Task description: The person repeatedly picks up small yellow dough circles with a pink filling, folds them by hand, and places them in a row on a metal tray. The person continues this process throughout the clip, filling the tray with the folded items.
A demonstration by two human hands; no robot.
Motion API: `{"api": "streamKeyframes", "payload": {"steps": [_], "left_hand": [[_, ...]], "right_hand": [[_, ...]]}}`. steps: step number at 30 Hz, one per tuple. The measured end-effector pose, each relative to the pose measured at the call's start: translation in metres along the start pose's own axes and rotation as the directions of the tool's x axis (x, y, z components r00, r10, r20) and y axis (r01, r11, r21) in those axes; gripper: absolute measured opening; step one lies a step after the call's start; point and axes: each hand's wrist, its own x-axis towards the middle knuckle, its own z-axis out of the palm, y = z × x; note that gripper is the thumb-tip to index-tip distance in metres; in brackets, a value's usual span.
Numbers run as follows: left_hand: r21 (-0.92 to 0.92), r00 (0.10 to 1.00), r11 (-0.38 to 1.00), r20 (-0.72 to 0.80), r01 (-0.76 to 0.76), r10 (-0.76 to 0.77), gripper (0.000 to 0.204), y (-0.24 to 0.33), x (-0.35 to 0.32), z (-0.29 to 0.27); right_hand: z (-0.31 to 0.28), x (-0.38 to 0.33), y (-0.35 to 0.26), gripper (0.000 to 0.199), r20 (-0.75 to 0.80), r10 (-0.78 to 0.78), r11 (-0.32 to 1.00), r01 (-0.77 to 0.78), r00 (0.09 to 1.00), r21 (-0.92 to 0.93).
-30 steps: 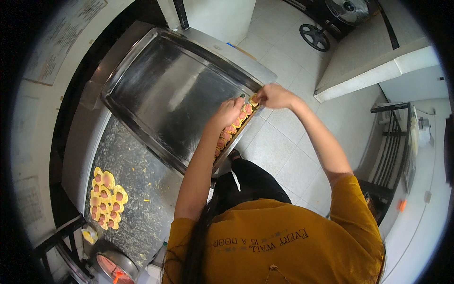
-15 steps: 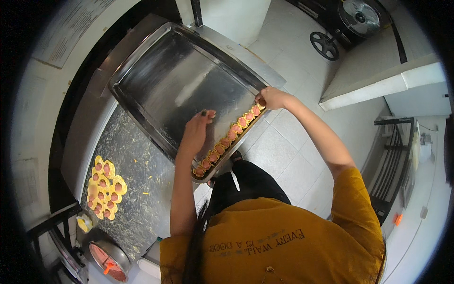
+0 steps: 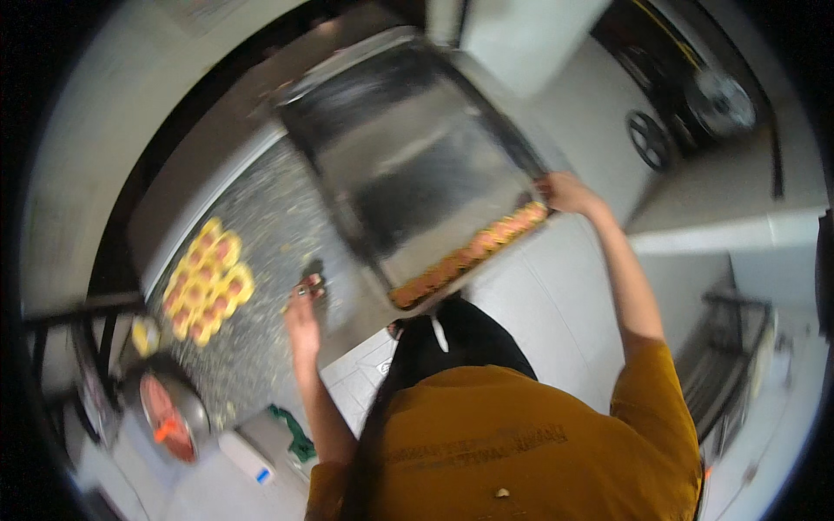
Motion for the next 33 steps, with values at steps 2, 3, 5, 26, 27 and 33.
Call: {"api": "streamKeyframes", "payload": {"steps": [2,3,5,26,27,33], "left_hand": [[0.250,0.991,0.968,-0.125,-0.016,0.048,0.031,-0.028,-0.013,-0.019],[0.221,0.978,0.973,-0.209,0.062,-0.015,0.027,-0.026,-0.022,-0.026],[0.186,0.927,0.971,-0.368,0.152,-0.075,0.025,-0.035,-0.032,-0.044],[0.300,0.793,0.945,-0.603,0.127,0.085,0.008,-0.108,0.009,-0.106],[0.312,0.821,0.948,-0.556,0.062,0.129,0.006,-0.110,-0.003,-0.105],[-0.123,0.827,0.983,-0.532,0.135,-0.180,0.029,-0.094,-0.041,-0.103]], "right_hand": [[0.001,0.003,-0.008,0.048,-0.209,-0.048,0.971,0.095,0.977,0.220],[-0.005,-0.003,-0.037,0.041,-0.392,-0.131,0.918,0.261,0.910,0.299],[-0.003,0.007,-0.089,0.045,-0.400,-0.227,0.806,0.402,0.888,0.435],[0.170,0.109,-0.454,0.018,-0.405,-0.432,0.766,0.565,0.806,0.307],[0.177,0.109,-0.457,0.017,-0.443,-0.451,0.763,0.592,0.775,0.259],[0.217,0.086,-0.474,0.019,-0.533,-0.493,0.770,0.630,0.688,0.101]]}}
